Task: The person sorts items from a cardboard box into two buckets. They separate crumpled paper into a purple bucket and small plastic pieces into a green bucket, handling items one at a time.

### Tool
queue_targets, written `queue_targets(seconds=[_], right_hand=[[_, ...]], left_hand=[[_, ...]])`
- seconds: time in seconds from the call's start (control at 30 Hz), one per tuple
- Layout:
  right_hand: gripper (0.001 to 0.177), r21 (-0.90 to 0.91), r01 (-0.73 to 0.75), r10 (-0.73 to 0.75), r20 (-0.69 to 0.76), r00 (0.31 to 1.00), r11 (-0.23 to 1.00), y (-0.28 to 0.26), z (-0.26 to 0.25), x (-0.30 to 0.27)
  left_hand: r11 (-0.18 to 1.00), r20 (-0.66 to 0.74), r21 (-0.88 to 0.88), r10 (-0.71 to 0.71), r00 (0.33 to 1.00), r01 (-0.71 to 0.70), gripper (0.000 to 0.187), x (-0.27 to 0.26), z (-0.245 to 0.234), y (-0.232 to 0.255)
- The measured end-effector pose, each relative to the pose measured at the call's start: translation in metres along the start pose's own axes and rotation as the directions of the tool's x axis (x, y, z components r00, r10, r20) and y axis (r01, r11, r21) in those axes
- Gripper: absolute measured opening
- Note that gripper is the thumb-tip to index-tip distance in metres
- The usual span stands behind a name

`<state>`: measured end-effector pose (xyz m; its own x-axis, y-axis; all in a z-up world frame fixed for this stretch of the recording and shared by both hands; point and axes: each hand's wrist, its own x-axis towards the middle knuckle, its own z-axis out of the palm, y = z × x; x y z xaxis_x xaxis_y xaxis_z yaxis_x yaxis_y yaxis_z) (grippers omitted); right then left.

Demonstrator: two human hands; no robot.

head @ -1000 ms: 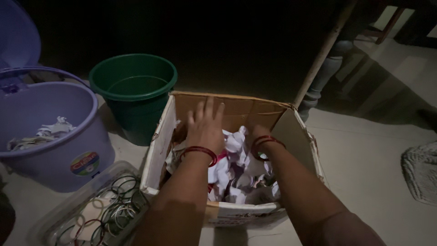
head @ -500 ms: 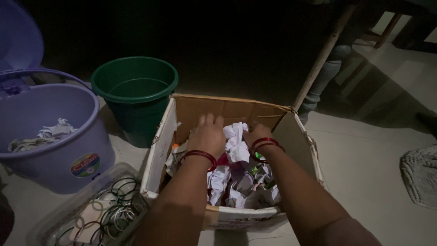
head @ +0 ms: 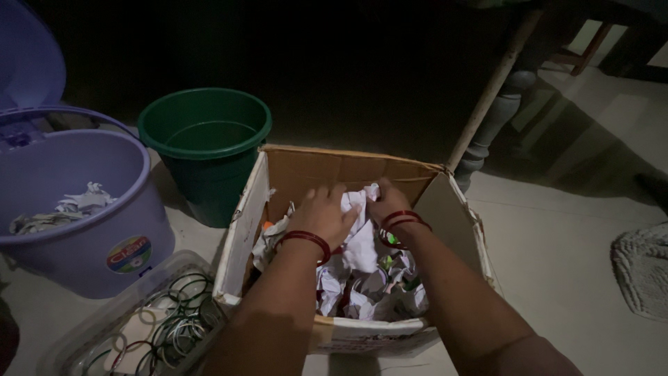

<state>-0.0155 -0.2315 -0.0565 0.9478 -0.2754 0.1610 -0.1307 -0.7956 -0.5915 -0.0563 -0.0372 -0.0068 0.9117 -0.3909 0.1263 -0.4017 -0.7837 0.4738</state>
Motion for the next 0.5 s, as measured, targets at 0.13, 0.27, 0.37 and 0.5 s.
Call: queue_targets(seconds=[0.13,0.27,0.37,0.5], right_hand=[[0.039,0.231,-0.085,0.07,0.071,0.995,0.969,0.003,0.0,0.0],[0.038,0.345,-0.103,0.083,0.071,0.994,0.933,0.005,0.002,0.004],[0.045,0.404,-0.11,0.095,0.057,0.994,0.908,0.009,0.005,0.009],[0.066,0.509,-0.166,0.101,0.153,0.983,0.845,0.013,0.007,0.012]], left_hand=[[0.999,0.131,0.01,-0.038,0.991,0.037,0.065,-0.002,-0.006,0.002],[0.997,0.075,-0.012,-0.072,0.995,0.073,0.059,-0.002,0.001,-0.001],[0.998,0.002,0.026,-0.052,0.999,0.052,0.065,0.006,0.008,-0.007],[0.996,-0.073,0.09,0.033,0.997,-0.027,0.055,0.01,0.015,-0.014]])
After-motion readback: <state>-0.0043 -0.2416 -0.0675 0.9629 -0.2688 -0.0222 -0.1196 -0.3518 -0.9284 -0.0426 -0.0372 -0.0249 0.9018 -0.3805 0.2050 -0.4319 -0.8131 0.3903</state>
